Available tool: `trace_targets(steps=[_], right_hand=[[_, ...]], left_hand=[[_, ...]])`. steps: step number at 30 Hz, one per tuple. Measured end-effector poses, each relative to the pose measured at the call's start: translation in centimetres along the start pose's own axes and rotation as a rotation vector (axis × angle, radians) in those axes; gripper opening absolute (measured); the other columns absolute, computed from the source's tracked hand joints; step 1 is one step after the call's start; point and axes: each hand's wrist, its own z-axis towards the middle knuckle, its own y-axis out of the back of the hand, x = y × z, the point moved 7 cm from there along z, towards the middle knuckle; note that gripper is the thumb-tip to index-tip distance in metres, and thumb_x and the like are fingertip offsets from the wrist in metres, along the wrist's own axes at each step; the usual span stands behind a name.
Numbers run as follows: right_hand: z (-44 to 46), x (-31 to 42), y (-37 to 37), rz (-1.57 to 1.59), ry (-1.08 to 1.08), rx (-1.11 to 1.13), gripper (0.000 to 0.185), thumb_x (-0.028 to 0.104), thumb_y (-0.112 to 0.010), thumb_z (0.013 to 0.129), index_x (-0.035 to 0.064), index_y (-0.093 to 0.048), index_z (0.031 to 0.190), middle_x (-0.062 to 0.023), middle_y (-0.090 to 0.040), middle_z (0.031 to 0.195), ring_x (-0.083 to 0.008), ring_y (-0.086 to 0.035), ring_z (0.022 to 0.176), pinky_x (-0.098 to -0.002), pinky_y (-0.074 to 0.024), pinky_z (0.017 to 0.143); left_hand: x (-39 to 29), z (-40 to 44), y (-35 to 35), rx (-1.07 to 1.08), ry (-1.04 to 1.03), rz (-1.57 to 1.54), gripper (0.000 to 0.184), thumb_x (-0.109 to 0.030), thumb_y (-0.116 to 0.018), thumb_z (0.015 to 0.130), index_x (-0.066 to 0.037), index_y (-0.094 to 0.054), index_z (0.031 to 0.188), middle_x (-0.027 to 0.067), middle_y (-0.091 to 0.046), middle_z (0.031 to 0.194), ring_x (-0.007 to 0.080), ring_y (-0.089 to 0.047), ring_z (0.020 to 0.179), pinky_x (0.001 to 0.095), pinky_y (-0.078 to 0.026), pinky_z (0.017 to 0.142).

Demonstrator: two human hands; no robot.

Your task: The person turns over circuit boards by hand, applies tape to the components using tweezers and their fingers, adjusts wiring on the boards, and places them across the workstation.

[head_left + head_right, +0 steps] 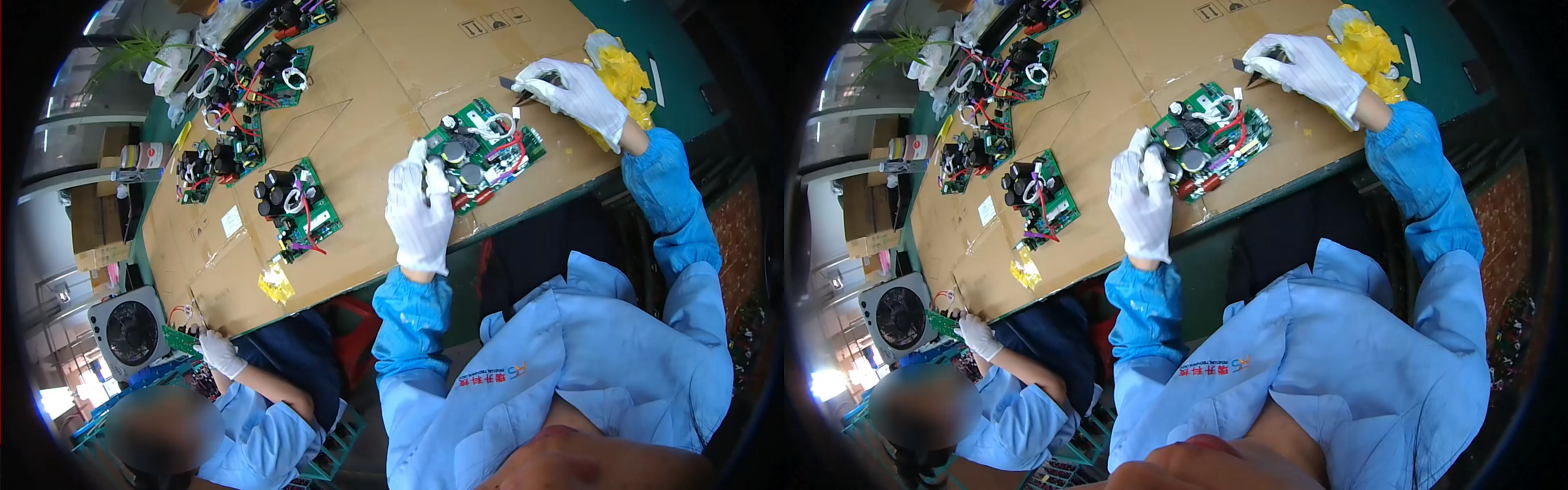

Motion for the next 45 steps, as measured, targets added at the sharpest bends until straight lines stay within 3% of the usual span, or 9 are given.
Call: trace_targets(steps=[4,7,9,14,16,19,37,43,45], right_hand=[[-2.0,0.6,2.3,-0.018,0.344,-0.376,0.027,0.026,-0.053,0.101,0.0055,-0.069,0.110,-0.0081,-0.070,0.095,-0.0152,-0.065,0.072,-0.0289,-0.0514,0.064],[-6.4,3.2,4.7,0.351,0.225,-0.363,0.027,0.019,-0.059,0.098,0.0011,-0.069,0.117,-0.0042,-0.068,0.088,-0.0101,-0.061,0.070,-0.0225,-0.0485,0.062],[-8.6,6.9,2.3,0.506,0.124,-0.087,0.023,0.017,-0.060,0.098,0.0008,-0.069,0.111,-0.0063,-0.070,0.091,-0.0116,-0.065,0.076,-0.0249,-0.0520,0.066],[-10.1,10.5,-3.6,-0.074,0.541,0.039,0.018,0.017,-0.069,0.088,0.0054,-0.071,0.102,-0.0100,-0.071,0.090,-0.0258,-0.069,0.082,-0.0350,-0.0539,0.069],[-10.3,10.7,-4.6,-0.218,0.732,-0.148,0.017,0.020,-0.067,0.089,0.0079,-0.070,0.100,-0.0074,-0.071,0.090,-0.0261,-0.068,0.083,-0.0356,-0.0539,0.070],[-9.4,9.6,-6.4,-0.193,0.726,-0.076,0.017,0.021,-0.066,0.090,0.0081,-0.069,0.100,-0.0052,-0.070,0.091,-0.0253,-0.068,0.082,-0.0359,-0.0537,0.069],[-7.2,10.5,-7.1,-0.282,0.697,0.265,0.019,0.008,-0.062,0.081,0.0055,-0.061,0.099,-0.0113,-0.061,0.089,-0.0310,-0.062,0.082,-0.0387,-0.0495,0.074],[-7.7,9.4,-6.4,-0.290,0.789,-0.001,0.020,0.010,-0.064,0.081,0.0068,-0.063,0.100,-0.0112,-0.061,0.089,-0.0301,-0.062,0.081,-0.0390,-0.0503,0.072],[-7.6,9.5,-6.3,-0.246,0.666,0.142,0.020,0.014,-0.065,0.085,0.0082,-0.066,0.104,-0.0088,-0.064,0.096,-0.0288,-0.063,0.086,-0.0377,-0.0494,0.076]], left_hand=[[0.4,-2.3,1.0,0.085,0.164,-0.199,0.040,-0.010,-0.063,0.089,-0.001,-0.060,0.128,0.0170,-0.065,0.109,0.0318,-0.063,0.099,0.0393,-0.051,0.085],[-0.5,-3.3,1.1,-0.022,-0.046,0.014,0.044,-0.014,-0.063,0.089,-0.002,-0.058,0.132,0.0168,-0.063,0.122,0.0335,-0.060,0.107,0.0420,-0.047,0.096],[-0.9,-3.4,0.7,0.041,-0.043,0.054,0.054,-0.017,-0.064,0.088,-0.002,-0.052,0.138,0.0191,-0.055,0.135,0.0377,-0.054,0.121,0.0459,-0.041,0.105],[-0.5,-3.3,-0.6,0.101,-0.100,-0.096,0.062,-0.011,-0.068,0.083,-0.001,-0.049,0.142,0.0219,-0.051,0.143,0.0424,-0.044,0.137,0.0460,-0.037,0.111],[-0.1,-3.3,-0.5,0.133,-0.105,-0.162,0.059,-0.006,-0.065,0.085,0.000,-0.049,0.141,0.0227,-0.051,0.143,0.0416,-0.045,0.136,0.0455,-0.037,0.111],[0.0,-3.5,-0.7,0.145,-0.095,-0.164,0.051,-0.015,-0.054,0.095,0.000,-0.047,0.143,0.0218,-0.049,0.145,0.0377,-0.045,0.138,0.0430,-0.035,0.113],[-0.1,-3.7,-0.8,0.154,-0.117,-0.151,0.051,-0.018,-0.052,0.097,0.001,-0.045,0.144,0.0222,-0.048,0.146,0.0367,-0.048,0.134,0.0413,-0.038,0.111],[-0.2,-3.7,-0.8,0.157,-0.102,-0.151,0.052,-0.017,-0.051,0.096,0.002,-0.045,0.144,0.0223,-0.048,0.146,0.0362,-0.049,0.134,0.0409,-0.038,0.111],[-0.1,-3.7,-0.9,0.155,-0.079,-0.158,0.052,-0.017,-0.051,0.096,0.001,-0.045,0.144,0.0221,-0.049,0.146,0.0360,-0.049,0.134,0.0409,-0.038,0.111]])
